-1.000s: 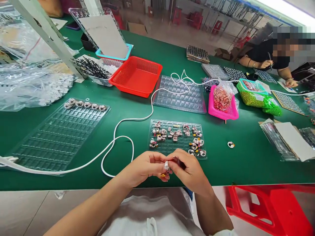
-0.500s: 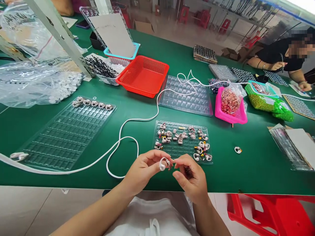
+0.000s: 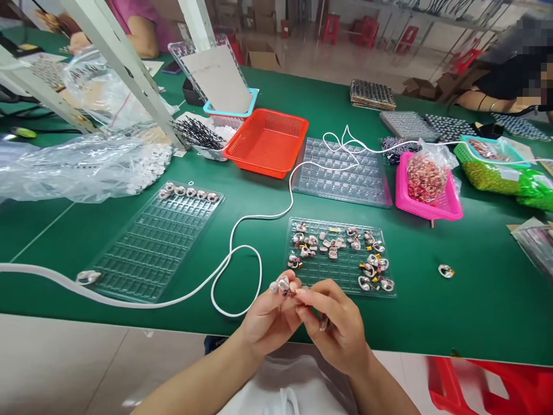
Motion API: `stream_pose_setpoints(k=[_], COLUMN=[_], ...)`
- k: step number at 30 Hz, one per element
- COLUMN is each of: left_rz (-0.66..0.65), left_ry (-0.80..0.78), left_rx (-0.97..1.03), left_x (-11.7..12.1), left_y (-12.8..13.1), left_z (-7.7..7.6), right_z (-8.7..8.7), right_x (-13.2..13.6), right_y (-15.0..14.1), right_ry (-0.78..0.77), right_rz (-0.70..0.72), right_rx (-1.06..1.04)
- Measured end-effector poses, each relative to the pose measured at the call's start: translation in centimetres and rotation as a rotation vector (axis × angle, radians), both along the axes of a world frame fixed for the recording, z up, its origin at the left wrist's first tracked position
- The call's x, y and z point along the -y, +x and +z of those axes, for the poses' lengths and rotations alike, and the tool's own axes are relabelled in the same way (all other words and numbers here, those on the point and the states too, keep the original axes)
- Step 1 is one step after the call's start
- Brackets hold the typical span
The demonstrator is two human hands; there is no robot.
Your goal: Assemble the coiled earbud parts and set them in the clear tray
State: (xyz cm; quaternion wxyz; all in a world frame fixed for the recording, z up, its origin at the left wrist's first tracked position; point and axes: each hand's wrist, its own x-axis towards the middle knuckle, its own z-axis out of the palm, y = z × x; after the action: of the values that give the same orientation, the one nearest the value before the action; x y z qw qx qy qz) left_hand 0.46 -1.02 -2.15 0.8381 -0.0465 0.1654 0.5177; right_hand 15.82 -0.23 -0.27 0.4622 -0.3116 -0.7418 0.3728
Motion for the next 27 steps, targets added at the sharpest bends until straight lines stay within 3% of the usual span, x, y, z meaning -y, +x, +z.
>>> stream_pose_setpoints(k=[5, 10, 27], left_rz=[-0.004, -0.001, 0.019], left_ry=[0.025, 0.018, -0.08], left_rx=[0.093, 0.036, 0.031], left_x=[0.15, 0.36, 0.51], left_y=[-0.05, -0.09, 0.17], left_z=[-0.34, -0.54, -0.73], right_z=[0.14, 0.07, -0.46], right_x=[0.25, 0.3, 0.33], right_y=[-0.36, -0.43, -0.46], right_ry=[0.049, 0.048, 0.042], right_rz=[0.045, 0.078, -0.019], right_rx=[-0.004, 0.006, 0.058])
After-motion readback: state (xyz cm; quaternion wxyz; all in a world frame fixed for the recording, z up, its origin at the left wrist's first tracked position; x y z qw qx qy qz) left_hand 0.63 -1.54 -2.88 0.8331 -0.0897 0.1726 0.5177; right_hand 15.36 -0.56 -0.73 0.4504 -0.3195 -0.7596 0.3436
